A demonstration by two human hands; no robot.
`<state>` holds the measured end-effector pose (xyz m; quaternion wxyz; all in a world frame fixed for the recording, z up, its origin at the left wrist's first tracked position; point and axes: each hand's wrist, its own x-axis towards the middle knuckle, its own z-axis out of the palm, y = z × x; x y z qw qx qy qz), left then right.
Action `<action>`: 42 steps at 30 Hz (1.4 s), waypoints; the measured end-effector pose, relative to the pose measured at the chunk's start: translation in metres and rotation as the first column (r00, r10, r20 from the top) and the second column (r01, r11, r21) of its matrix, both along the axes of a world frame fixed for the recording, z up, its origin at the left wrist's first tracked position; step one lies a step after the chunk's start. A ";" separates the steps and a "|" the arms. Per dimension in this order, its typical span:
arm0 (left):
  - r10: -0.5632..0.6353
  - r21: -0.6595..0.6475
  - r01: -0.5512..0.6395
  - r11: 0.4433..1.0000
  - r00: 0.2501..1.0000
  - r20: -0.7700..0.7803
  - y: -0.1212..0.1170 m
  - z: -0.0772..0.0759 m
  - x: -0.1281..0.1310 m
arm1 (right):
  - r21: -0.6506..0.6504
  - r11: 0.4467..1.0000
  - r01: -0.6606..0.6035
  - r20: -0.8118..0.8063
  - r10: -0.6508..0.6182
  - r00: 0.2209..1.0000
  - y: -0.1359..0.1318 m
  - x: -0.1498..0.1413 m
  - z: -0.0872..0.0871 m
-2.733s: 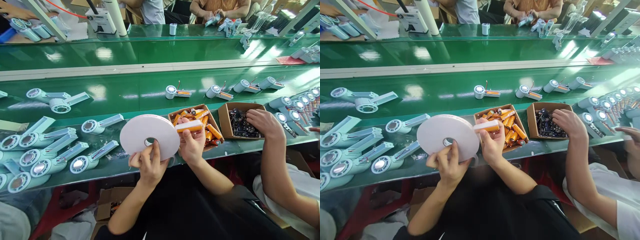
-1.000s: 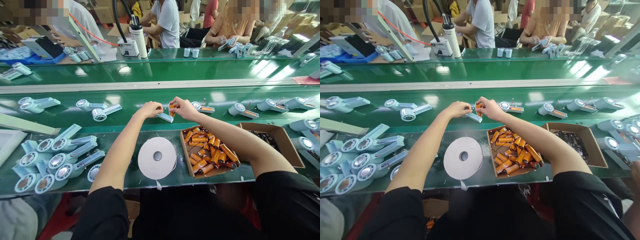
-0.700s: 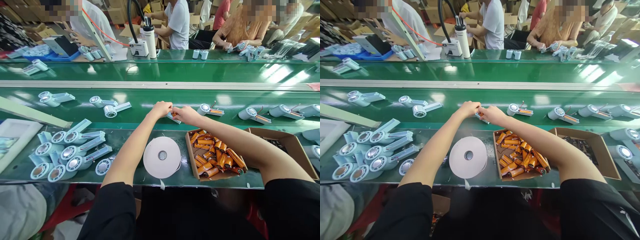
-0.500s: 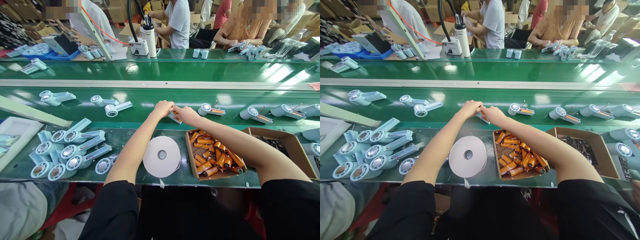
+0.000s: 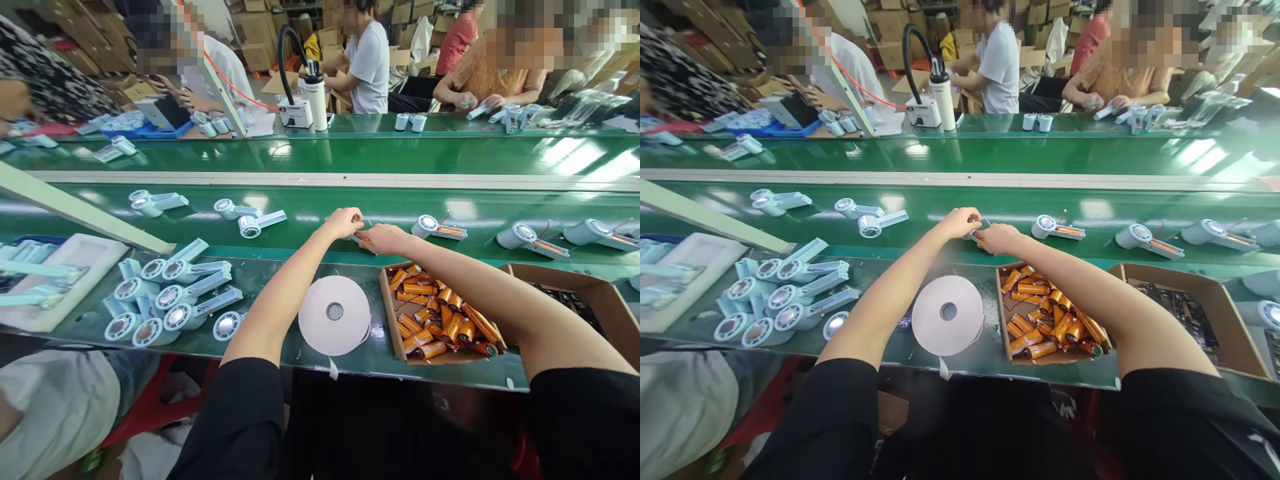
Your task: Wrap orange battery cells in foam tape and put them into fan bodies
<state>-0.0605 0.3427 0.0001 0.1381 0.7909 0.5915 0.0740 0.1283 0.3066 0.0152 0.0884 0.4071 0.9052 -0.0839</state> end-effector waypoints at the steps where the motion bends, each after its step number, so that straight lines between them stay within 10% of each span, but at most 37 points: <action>1: 0.005 0.020 -0.005 1.000 1.000 -0.001 0.000 0.003 -0.016 | 0.020 1.000 -0.009 0.005 0.009 1.000 0.000 0.004 0.000; 7: 0.285 0.157 -0.255 0.954 0.935 -0.209 -0.021 0.015 -0.157 | 0.126 0.987 0.104 0.100 -0.117 0.988 0.011 0.052 -0.015; 11: 0.328 0.205 -0.268 0.941 0.872 -0.363 -0.047 -0.002 -0.203 | 0.120 0.988 0.095 0.082 -0.105 0.991 0.015 0.068 -0.025; 17: 0.267 0.244 -0.165 0.956 0.833 -0.484 -0.051 -0.021 -0.206 | 0.137 0.984 0.115 0.098 -0.129 0.987 0.012 0.070 -0.031; 30: 0.121 0.072 -0.097 0.993 0.812 -0.570 -0.041 0.012 -0.277 | 0.161 0.971 0.176 0.160 -0.201 0.966 0.010 0.076 -0.035; 36: 0.131 0.110 -0.083 0.990 0.811 -0.570 -0.029 0.012 -0.256 | 0.157 0.965 0.208 0.190 -0.237 0.953 0.008 0.078 -0.031; 42: -0.059 0.101 0.145 0.984 0.810 -0.583 -0.103 0.030 -0.204 | 0.144 0.958 0.248 0.183 -0.272 0.945 0.009 0.081 -0.028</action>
